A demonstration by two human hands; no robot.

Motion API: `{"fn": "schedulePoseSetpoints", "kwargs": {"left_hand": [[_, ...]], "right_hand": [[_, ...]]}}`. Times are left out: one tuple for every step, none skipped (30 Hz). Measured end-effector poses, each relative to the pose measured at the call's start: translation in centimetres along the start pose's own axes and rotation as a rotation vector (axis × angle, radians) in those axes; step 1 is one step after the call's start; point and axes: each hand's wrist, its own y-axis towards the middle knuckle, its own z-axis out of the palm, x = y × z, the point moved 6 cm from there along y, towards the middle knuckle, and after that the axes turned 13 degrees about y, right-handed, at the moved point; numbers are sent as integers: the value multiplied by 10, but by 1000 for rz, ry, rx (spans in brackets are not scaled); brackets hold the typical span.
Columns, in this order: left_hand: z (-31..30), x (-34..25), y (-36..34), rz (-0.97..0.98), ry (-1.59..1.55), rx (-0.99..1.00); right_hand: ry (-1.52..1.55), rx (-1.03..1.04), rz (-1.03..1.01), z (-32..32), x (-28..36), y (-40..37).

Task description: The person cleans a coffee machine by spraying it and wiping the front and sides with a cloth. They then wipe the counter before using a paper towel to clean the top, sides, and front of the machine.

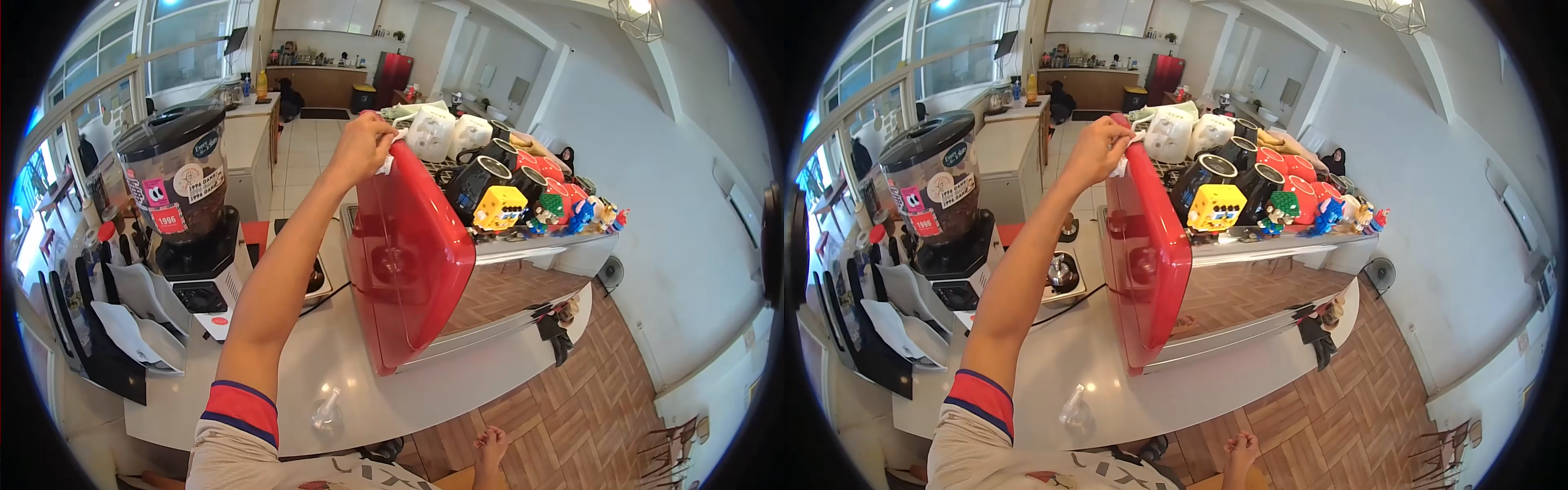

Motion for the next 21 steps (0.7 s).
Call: {"fn": "schedulePoseSetpoints", "kwargs": {"left_hand": [[2, -2, 0, 22, 1, 35], [2, -3, 0, 45, 10, 67], [-3, -6, -2, 49, 31, 71], [-8, -16, -5, 98, -18, 58], [-13, -27, -10, 149, -73, 48], [-18, -36, -14, 157, -63, 54], [-23, -49, -19, 162, -100, 89], [-28, -63, -23, 167, -138, 119], [-35, -77, -29, 174, -137, 115], [-42, -89, -37, 183, -156, 123], [-50, -101, -43, 196, -173, 133], [-56, -111, -48, 205, -167, 135], [-61, -121, -53, 187, -183, 147], [-65, -129, -58, 167, -202, 158], [-66, -134, -61, 151, -215, 168], [-68, -139, -65, 154, -219, 172], [-70, -143, -68, 147, -220, 175], [-73, -146, -70, 140, -219, 178], [-76, -151, -73, 164, -203, 173], [-78, -155, -78, 169, -207, 178], [-81, -159, -82, 167, -190, 150]], "right_hand": [[6, -1, 6, -5, -2, 1], [8, 6, -1, -5, -3, 5], [8, 22, -2, -1, -6, 8], [19, 43, 13, 8, -8, 10], [44, 50, 8, 12, -7, 10], [66, 46, -1, 14, -6, 8], [72, 44, 3, 17, -7, 5], [40, 56, 14, 24, -6, 5], [7, 71, 24, 30, -4, 6], [12, 76, 23, 35, -1, 6], [-3, 91, 22, 41, 0, 5], [-16, 105, 22, 47, -2, 4], [-10, 104, 28, 49, -5, 3], [-10, 116, 23, 50, -6, 4], [-9, 127, 16, 51, -8, 6], [-7, 122, 18, 49, -11, 6], [-11, 129, 17, 47, -13, 7], [-14, 137, 15, 47, -14, 7], [-9, 132, 17, 46, -14, 5], [8, 131, 27, 44, -16, 3], [26, 130, 37, 43, -16, 2]]}}
